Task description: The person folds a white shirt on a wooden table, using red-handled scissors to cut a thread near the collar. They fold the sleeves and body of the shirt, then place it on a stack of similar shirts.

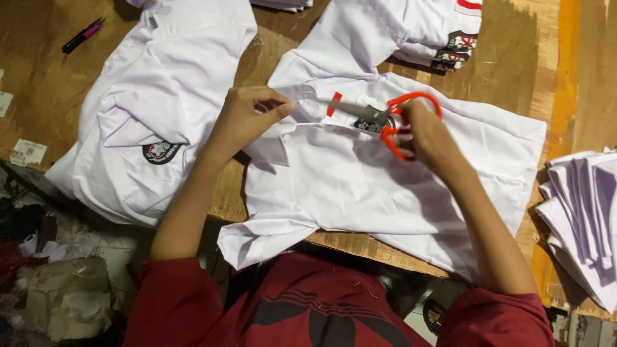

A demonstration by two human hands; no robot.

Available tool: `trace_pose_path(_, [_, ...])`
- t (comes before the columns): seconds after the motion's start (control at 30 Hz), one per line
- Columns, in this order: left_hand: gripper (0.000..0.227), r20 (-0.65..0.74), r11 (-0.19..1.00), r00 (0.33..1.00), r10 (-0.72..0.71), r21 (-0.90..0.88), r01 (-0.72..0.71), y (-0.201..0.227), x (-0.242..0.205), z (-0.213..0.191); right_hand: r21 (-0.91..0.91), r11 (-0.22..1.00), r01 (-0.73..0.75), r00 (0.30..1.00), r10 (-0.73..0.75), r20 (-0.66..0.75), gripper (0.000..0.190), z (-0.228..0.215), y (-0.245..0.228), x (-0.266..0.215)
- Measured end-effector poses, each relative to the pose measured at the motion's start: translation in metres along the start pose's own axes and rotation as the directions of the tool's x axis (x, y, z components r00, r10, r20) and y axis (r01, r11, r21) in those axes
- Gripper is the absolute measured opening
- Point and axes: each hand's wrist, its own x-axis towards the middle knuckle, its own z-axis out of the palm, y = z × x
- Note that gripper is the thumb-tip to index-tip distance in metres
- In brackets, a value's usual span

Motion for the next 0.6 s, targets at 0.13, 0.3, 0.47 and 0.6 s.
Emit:
trace_pose_path(0.13, [0.013,0.023,1.0,1.0,0.006,-0.001,-0.006,-0.013,0.011,-0.011,-0.55,0.729,0.407,0.912,-0.295,0.284,0.058,0.032,0.02,0.0])
trace_pose_path(0.3, [0.023,0.199,0.997,0.977,0.077,-0.037,-0.07,-0.013,0.021,-0.014,-0.55,0.685,0.478,0.876,-0.326,0.356,0.064,0.028,-0.053,-0.021])
trace_pose_path(0.47, [0.035,0.329,0.992,0.942,0.071,-0.118,-0.033,-0.008,0.025,-0.022,-0.521,0.784,0.338,0.937,-0.224,0.269,0.074,0.017,-0.04,-0.025])
trace_pose_path(0.6, [0.017,0.381,0.993,0.921,0.077,-0.11,-0.037,-0.014,0.028,-0.019,-0.627,0.66,0.415,0.91,-0.314,0.271,0.078,0.013,-0.023,-0.022])
